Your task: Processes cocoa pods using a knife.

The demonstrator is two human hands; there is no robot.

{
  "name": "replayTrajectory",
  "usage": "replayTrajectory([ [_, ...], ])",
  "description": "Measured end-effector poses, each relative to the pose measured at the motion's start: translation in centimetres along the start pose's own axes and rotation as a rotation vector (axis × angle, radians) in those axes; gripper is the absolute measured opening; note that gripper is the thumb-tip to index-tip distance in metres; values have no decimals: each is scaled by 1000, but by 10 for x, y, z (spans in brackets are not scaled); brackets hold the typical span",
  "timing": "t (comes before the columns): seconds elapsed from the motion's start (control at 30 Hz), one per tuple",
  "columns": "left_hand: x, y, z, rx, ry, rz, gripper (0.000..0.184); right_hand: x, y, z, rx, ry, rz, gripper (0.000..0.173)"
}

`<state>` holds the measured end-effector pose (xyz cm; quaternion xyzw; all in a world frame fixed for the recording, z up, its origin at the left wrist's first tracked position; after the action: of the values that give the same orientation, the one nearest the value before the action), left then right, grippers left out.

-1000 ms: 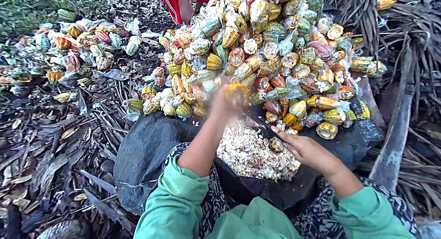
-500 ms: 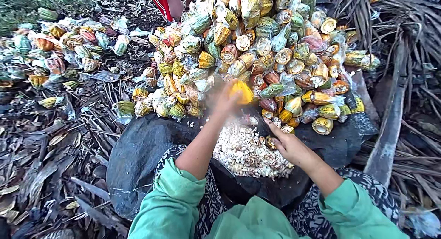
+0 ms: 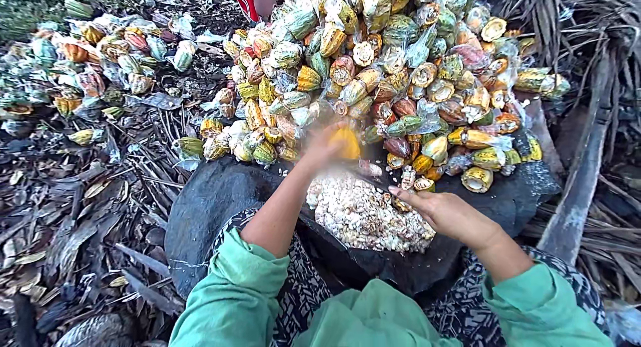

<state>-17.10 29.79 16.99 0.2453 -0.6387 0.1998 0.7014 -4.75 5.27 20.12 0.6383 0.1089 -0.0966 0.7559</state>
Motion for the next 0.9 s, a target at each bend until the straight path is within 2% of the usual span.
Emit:
replayTrajectory([
  [0.07, -2, 7, 2, 91, 13, -39, 53, -5, -23, -1, -272, -119, 53, 67],
  [0.13, -8, 16, 1, 170, 41, 120, 54, -3, -42, -3, -447, -227, 68, 74],
  [0.23, -15, 29, 5, 247, 174, 526, 51, 13, -49, 2, -454, -322, 48, 68],
  [0.33, -21, 45, 6, 311, 239, 684, 64, 27, -48, 10, -421, -377, 35, 65],
  [0.47, -33, 77, 13, 497, 229, 658, 57, 22, -61, 30, -502, -356, -38, 64],
  [0.6, -66, 112, 30, 866, 294, 524, 55, 6, -84, 51, -610, -268, -103, 63],
  [0.67, -88, 99, 22, 1042, 342, 523, 56, 7, -90, 53, -626, -236, -132, 59],
  [0.7, -95, 75, 10, 1065, 368, 547, 58, 11, -92, 50, -644, -251, -130, 59],
  [0.73, -94, 38, -5, 1007, 381, 545, 59, 16, -93, 47, -671, -282, -125, 59],
  [0.77, -75, -16, -20, 834, 358, 532, 58, 22, -94, 42, -691, -313, -115, 61],
  [0.8, -40, -81, -32, 540, 251, 498, 54, 27, -93, 38, -686, -332, -103, 62],
  [0.83, 10, -154, -32, 145, 62, 463, 51, 31, -88, 36, -636, -338, -104, 60],
  [0.9, 133, -299, -3, -568, -367, 318, 48, 22, -48, 42, -335, -395, -200, 38],
])
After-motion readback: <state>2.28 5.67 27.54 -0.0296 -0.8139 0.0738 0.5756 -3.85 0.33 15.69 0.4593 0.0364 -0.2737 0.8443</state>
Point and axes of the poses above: each hand's wrist, its own z-axis away from the middle knuckle, its own y-axis out of the back of the hand, x = y × z, the point moved 7 cm from there along -z, towards the middle knuckle, and after that the axes turned 4 degrees about -y, right-handed, at the moved point
